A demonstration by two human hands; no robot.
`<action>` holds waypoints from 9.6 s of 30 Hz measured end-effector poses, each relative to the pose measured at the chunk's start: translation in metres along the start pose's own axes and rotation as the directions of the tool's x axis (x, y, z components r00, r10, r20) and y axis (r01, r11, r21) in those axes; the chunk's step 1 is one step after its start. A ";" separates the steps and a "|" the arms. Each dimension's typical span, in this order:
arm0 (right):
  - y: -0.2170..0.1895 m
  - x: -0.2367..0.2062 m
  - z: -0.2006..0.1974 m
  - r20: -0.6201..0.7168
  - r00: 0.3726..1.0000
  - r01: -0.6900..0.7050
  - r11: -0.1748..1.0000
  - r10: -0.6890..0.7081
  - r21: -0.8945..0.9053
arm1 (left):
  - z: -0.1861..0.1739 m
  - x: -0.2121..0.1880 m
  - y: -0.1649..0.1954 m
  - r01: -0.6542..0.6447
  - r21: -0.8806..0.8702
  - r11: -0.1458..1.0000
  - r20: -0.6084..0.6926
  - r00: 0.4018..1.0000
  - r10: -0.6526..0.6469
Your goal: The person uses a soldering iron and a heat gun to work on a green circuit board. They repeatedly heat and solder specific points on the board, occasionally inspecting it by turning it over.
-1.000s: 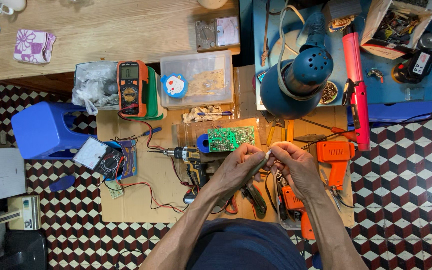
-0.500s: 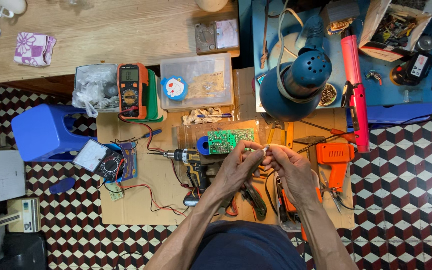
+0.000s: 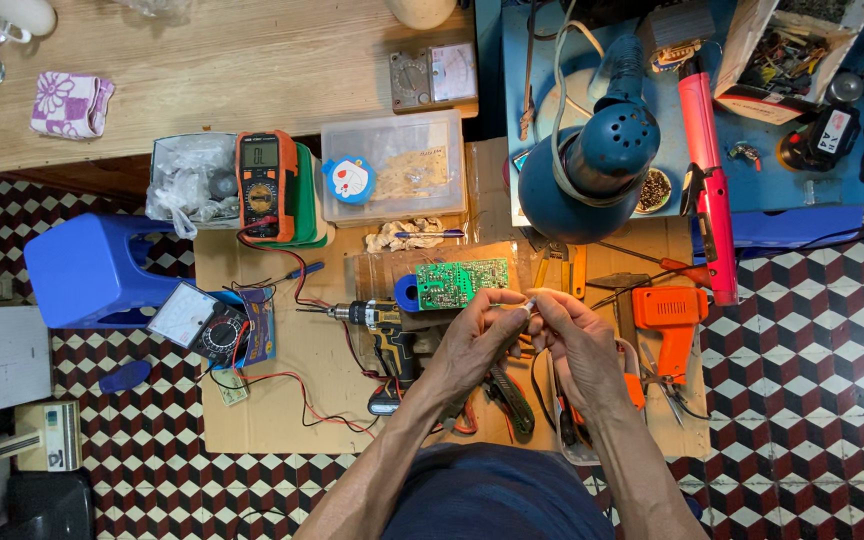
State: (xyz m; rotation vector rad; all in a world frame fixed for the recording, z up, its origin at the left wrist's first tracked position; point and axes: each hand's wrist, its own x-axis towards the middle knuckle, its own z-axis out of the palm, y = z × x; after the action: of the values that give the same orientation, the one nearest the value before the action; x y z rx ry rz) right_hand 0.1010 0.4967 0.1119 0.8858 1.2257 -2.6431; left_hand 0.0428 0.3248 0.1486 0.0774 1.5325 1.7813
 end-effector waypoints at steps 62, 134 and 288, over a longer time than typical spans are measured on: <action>0.088 -0.148 0.110 0.070 0.997 0.071 0.841 -0.040 -0.536 | -0.108 -0.153 0.005 0.221 -0.208 0.953 0.491 0.866 -0.093; 0.102 -0.160 0.219 0.254 0.963 0.239 0.741 -0.095 -0.627 | -0.203 -0.136 0.012 -0.716 -0.607 0.344 -0.728 0.675 0.119; -0.012 0.113 0.087 0.185 0.431 0.409 0.009 -0.883 -0.913 | -0.098 0.104 0.174 -0.384 0.810 0.443 -0.189 0.544 0.818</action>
State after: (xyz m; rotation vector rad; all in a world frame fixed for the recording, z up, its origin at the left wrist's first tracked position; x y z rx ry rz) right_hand -0.0361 0.4586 0.1027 0.7140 3.4951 -1.3375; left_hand -0.1665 0.3078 0.2285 0.6523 2.9100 1.6965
